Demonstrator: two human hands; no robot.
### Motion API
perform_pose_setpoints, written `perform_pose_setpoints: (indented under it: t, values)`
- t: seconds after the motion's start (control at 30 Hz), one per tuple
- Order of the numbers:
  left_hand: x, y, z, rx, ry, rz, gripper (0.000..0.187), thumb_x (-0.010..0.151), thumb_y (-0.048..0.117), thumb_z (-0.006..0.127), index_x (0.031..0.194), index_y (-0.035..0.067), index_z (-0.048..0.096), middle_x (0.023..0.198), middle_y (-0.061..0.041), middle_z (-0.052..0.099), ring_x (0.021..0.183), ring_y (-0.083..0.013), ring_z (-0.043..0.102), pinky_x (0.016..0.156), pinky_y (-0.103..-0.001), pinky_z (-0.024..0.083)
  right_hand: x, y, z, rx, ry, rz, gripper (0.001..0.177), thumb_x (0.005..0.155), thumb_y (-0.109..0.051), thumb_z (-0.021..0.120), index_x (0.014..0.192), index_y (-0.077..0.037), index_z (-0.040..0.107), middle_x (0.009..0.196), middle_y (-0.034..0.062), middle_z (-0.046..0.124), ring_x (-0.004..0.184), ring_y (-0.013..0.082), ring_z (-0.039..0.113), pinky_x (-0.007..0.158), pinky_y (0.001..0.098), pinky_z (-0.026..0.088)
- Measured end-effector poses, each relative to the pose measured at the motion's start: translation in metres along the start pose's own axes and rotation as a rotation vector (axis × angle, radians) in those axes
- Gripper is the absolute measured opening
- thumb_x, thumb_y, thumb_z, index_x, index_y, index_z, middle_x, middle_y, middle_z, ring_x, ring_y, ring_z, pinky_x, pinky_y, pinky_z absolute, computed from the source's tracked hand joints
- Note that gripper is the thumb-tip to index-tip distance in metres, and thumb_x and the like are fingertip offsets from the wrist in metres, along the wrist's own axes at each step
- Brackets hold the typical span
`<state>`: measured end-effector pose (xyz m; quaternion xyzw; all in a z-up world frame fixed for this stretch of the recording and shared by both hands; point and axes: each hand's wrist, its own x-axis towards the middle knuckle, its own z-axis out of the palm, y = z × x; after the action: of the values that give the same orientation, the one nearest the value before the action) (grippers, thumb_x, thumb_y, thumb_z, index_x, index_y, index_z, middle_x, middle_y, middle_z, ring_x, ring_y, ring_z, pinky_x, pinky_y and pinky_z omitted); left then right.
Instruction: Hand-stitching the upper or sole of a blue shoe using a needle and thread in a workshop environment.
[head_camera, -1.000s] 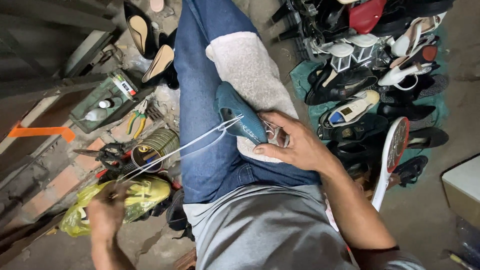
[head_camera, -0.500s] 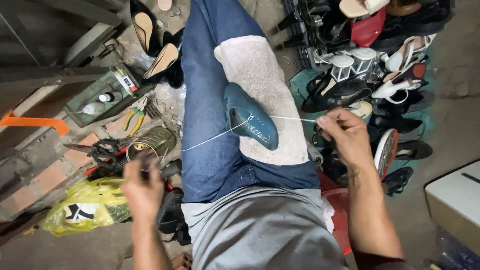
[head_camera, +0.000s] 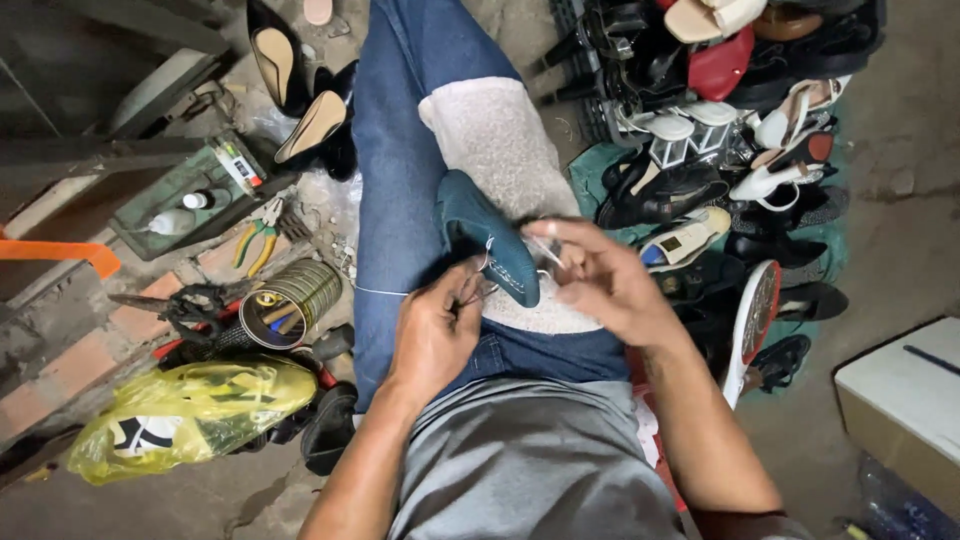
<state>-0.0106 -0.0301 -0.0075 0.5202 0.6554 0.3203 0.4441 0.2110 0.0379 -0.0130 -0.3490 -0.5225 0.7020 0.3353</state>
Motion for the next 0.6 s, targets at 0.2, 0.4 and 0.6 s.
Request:
perform_pose_setpoints:
  t: [0.2,0.4,0.6]
  values:
    - [-0.003,-0.007,0.016,-0.068,0.023,0.061,0.035,0.092,0.003,0.061,0.124,0.011,0.072,0.058,-0.005,0.064,0.055,-0.0244,0.066,0.055,-0.033,0.054,-0.007,-0.010,0.004,-0.355,0.030,0.221,0.029,0.083,-0.026,0.085,0.096,-0.004,0.071,0.061,-0.0008,0.047,0.056,0.0099,0.040,0.051,0.0260,0.032]
    - [0.000,-0.004,0.019,-0.042,-0.002,0.091,0.036,0.090,0.000,0.062,0.124,0.006,0.072,0.062,-0.010,0.066,0.061,-0.0330,0.070,0.058,-0.040,0.057,-0.027,0.023,-0.006,-0.233,0.311,0.176,0.046,0.100,-0.020,0.066,0.058,-0.009,0.054,0.046,-0.0023,0.038,0.047,0.0087,0.032,0.049,0.0245,0.030]
    - [-0.002,-0.006,0.033,0.015,-0.040,0.078,0.039,0.087,0.004,0.063,0.123,0.011,0.073,0.062,-0.009,0.069,0.067,-0.0359,0.073,0.061,-0.044,0.057,-0.053,0.069,-0.034,-0.356,0.428,0.285,0.046,0.098,-0.019,0.075,0.059,-0.007,0.054,0.045,0.0006,0.044,0.050,0.0100,0.036,0.049,0.0251,0.030]
